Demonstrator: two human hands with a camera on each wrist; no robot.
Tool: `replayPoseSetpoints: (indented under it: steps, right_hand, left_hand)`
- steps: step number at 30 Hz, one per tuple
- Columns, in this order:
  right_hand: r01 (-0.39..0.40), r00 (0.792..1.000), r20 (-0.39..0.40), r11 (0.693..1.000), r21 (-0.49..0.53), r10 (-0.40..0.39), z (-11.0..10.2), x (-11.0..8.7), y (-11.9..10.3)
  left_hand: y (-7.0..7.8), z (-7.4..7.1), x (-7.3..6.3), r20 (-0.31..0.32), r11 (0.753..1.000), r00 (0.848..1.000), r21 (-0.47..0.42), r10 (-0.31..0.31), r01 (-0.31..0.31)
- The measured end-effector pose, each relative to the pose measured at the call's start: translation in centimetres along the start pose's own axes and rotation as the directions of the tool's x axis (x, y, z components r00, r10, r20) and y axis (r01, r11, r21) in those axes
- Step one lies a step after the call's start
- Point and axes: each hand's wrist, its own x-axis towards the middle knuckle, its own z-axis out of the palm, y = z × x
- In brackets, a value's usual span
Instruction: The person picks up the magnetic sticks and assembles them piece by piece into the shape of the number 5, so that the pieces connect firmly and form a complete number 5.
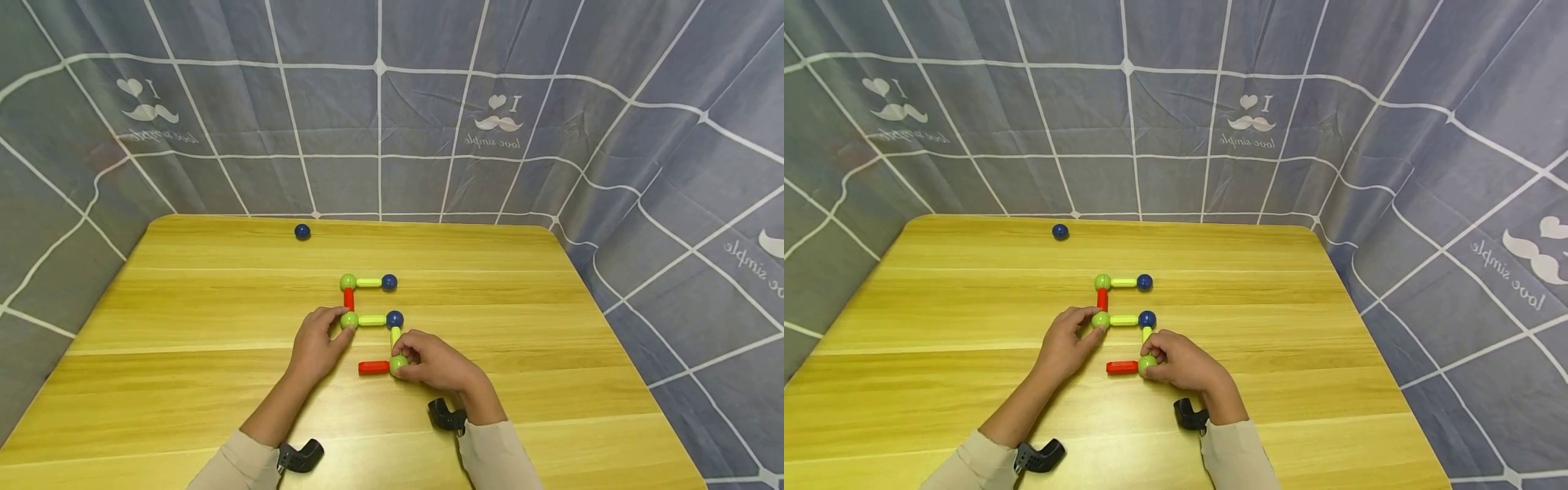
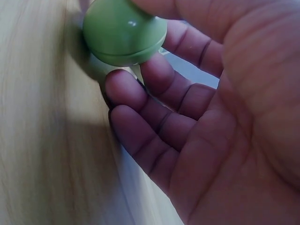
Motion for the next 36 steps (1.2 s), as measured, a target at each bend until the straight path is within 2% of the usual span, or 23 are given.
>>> replayPoseSetpoints:
  steps: [6, 10, 13, 17, 21, 27, 30, 36]
  right_hand:
    - [-0.004, 1.0, -0.002, 1.0, 0.002, 0.004, -0.1, 0.0, 0.3]
    - [-0.008, 1.0, -0.003, 1.0, 0.011, 0.008, -0.1, 0.0, 0.3]
    - [-0.01, 1.0, -0.002, 1.0, 0.014, 0.01, -0.2, 0.0, 0.4]
    - [-0.015, 1.0, -0.007, 1.0, 0.016, 0.015, -0.3, 0.0, 0.4]
    - [-0.022, 1.0, -0.008, 0.999, 0.026, 0.023, -0.2, -0.1, 0.5]
    - [-0.035, 0.999, -0.004, 0.999, 0.036, 0.035, 0.0, 0.0, 0.5]
    - [-0.034, 0.999, -0.003, 0.999, 0.033, 0.034, 0.0, 0.2, 0.4]
    - [-0.04, 0.999, 0.007, 0.999, 0.03, 0.04, 0.0, 0.3, 0.2]
  left_hand:
    - [0.0, 0.2, 0.2, -0.009, 0.999, 1.0, -0.036, -0.029, 0.028]
    - [-0.4, 0.0, 0.5, -0.025, 0.989, 0.998, -0.142, -0.055, 0.051]
    - [-1.1, -0.5, 1.2, -0.069, 0.972, 0.994, -0.226, -0.081, 0.063]
    - [-2.4, -1.6, 2.5, -0.138, 0.952, 0.979, -0.289, -0.148, 0.103]
    - [-3.7, -2.6, 3.8, -0.158, 0.935, 0.967, -0.327, -0.199, 0.139]
    - [-5.2, -3.2, 5.8, -0.218, 0.927, 0.953, -0.354, -0.211, 0.124]
    - [-5.7, -3.6, 6.9, -0.261, 0.928, 0.941, -0.355, -0.215, 0.114]
    - [-6.8, -4.0, 9.3, -0.303, 0.937, 0.93, -0.333, -0.211, 0.104]
